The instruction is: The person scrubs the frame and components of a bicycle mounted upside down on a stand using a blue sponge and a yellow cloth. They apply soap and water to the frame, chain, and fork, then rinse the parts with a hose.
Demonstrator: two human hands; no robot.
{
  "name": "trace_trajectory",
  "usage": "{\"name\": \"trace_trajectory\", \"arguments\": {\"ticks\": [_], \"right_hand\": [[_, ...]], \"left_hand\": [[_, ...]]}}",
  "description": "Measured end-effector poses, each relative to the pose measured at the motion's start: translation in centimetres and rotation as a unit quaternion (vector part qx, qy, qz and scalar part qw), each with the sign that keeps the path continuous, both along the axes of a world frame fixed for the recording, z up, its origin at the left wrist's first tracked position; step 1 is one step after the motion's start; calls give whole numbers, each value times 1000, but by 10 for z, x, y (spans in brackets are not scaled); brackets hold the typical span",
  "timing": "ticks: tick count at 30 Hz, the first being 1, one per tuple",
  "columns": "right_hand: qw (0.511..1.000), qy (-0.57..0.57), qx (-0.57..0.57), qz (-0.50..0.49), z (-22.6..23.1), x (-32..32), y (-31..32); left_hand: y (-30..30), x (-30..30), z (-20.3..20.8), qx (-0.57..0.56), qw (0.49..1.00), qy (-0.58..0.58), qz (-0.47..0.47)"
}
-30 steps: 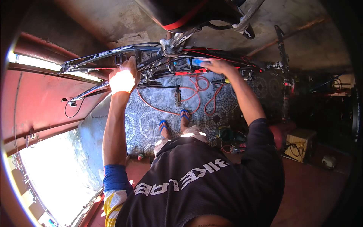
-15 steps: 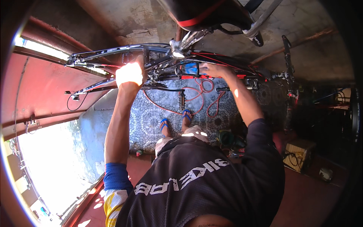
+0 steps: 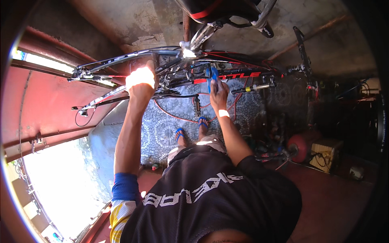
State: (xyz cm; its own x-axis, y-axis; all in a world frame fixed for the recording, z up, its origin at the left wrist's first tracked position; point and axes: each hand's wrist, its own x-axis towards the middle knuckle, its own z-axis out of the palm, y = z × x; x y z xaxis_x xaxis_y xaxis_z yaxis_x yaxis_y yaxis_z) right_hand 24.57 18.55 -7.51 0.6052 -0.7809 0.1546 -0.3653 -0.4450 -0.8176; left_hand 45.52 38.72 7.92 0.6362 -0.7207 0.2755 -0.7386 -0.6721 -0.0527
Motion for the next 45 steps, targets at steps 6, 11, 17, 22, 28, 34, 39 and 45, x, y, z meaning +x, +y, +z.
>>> {"name": "trace_trajectory", "arguments": {"ticks": [6,11,17,22,28,34,39,45], "right_hand": [[992,-64,-73,-81,-38,1,38],[993,-67,-34,-95,-41,-5,76],[985,-49,-157,-49,-51,32,57],[988,83,-118,-60,-47,40,45],[987,114,-95,-67,-60,52,24],[994,97,-8,-38,-57,15,66],[978,162,-105,-79,-52,53,31],[961,172,-137,-169,-33,3,-4]], "left_hand": [[0,1,-12,-78,990,-65,-98],[7,4,-11,-48,994,-32,-91],[7,-4,-3,-102,985,-33,-133],[11,-7,-7,-92,987,-47,-124],[5,-6,-7,-77,990,-7,-118],[11,-4,-10,-106,985,-42,-126],[-1,-3,-8,-74,988,-53,-128],[-7,-1,-2,59,995,85,2]]}}
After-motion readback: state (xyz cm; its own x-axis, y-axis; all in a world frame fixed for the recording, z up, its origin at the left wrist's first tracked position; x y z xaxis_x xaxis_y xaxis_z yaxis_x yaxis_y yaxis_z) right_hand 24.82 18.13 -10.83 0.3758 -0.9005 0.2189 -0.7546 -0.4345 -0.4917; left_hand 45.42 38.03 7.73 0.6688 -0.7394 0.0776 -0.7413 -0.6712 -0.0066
